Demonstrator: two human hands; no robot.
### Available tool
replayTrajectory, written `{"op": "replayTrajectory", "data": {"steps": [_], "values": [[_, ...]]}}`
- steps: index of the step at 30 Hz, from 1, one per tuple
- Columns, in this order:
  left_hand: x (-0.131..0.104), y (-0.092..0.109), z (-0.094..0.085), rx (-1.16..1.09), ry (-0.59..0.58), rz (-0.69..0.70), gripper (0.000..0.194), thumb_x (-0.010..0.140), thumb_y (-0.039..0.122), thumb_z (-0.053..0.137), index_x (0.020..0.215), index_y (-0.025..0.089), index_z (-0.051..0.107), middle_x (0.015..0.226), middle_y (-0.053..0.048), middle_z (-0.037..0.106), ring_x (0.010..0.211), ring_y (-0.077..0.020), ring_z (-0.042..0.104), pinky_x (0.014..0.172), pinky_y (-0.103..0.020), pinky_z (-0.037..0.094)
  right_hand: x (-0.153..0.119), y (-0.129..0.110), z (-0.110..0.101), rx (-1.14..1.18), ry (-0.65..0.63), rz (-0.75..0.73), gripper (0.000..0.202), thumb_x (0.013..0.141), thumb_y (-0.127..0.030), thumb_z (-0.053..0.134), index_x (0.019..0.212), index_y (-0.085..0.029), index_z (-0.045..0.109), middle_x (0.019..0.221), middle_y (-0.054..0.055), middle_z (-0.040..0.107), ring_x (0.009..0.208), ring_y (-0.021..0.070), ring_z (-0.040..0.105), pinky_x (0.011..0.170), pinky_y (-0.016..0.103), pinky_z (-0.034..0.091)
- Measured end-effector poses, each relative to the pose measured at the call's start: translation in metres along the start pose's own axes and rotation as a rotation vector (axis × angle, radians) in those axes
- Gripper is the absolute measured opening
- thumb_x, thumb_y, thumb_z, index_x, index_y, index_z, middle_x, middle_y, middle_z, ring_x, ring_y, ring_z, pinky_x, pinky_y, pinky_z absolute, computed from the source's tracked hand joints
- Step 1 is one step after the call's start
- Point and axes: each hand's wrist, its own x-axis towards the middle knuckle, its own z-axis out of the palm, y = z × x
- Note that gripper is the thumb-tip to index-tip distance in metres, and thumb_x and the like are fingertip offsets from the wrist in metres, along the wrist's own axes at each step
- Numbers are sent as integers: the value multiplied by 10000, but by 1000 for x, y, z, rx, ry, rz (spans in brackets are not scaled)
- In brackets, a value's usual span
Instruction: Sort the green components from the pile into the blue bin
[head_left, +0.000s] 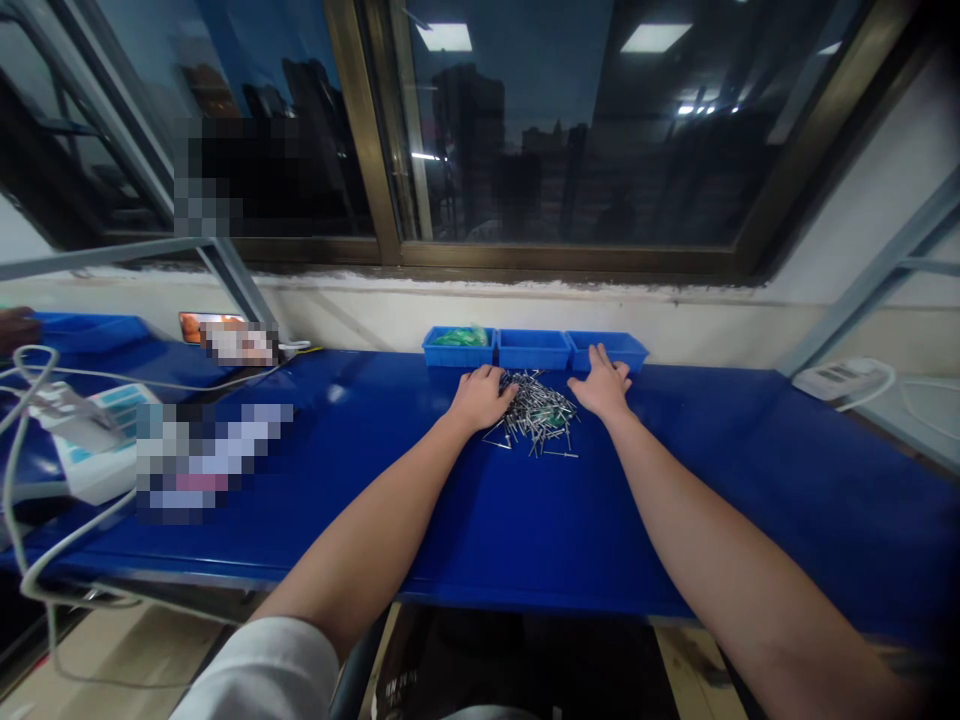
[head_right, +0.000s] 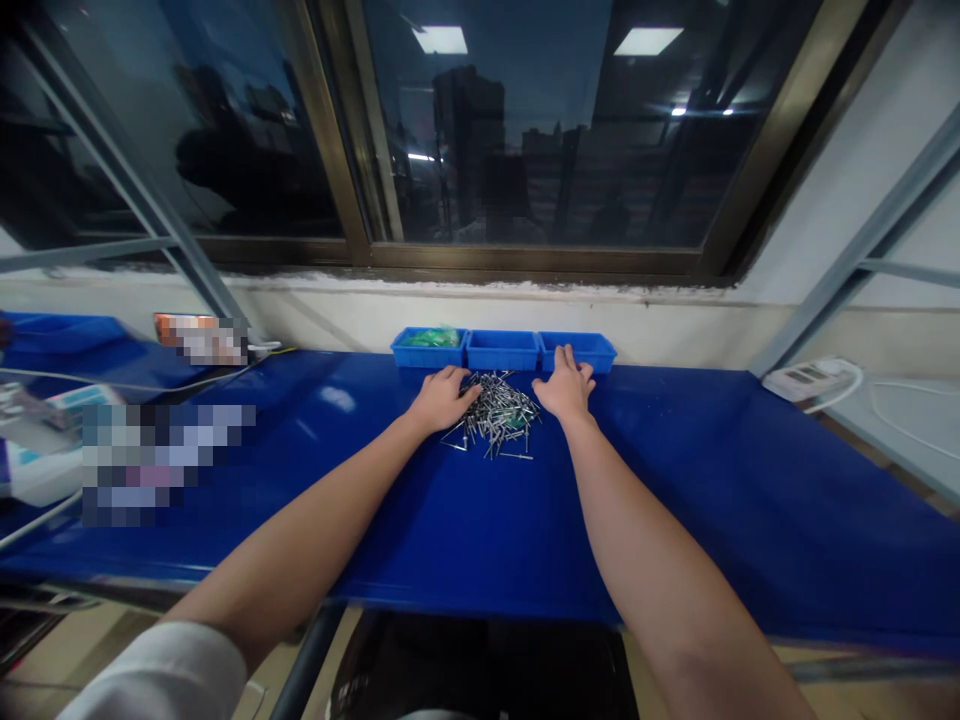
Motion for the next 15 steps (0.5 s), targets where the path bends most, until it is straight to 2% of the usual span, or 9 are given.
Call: {"op": "replayTrajectory", "data": {"steps": [5,7,9,12,15], "values": [[0,0,0,-4,-11,-2,445,900,489,328,1152,176,519,1184,-120,561,1155,-257,475,945,-415,357,-2,-8,-2,24,66,-54,748,690,-389,574,1376,-233,322,1488,118,206,1168,386,318,877,565,330],[0,0,1,-7,-11,0,457,899,499,323,1154,176,521,1190,-122,561,1159,-263,476,945,-422,360,-3,-13,-3,42,103,-75,690,692,-362,574,1339,-211,387,1443,135,291,1162,376,330,887,550,334],[0,0,2,-9,-15,8,467,899,507,317,1161,179,522,1201,-119,561,1163,-264,478,948,-423,363,-4,-17,-3,69,102,-97,549,699,-334,569,1226,-189,516,1309,144,449,1128,344,375,901,513,344],[0,-1,3,1,-22,28,482,901,509,307,1180,180,523,1250,-116,544,1197,-257,463,975,-410,355,-7,-20,-1,104,-23,-153,345,714,-357,575,1001,-181,643,1026,118,591,1021,288,467,900,450,368],[0,-1,4,13,-43,61,526,902,512,298,1209,148,520,1307,-135,507,1256,-263,414,1022,-390,324,-10,-24,1,101,-177,-216,380,717,-471,586,951,-183,668,930,105,604,954,266,510,885,430,383]]}}
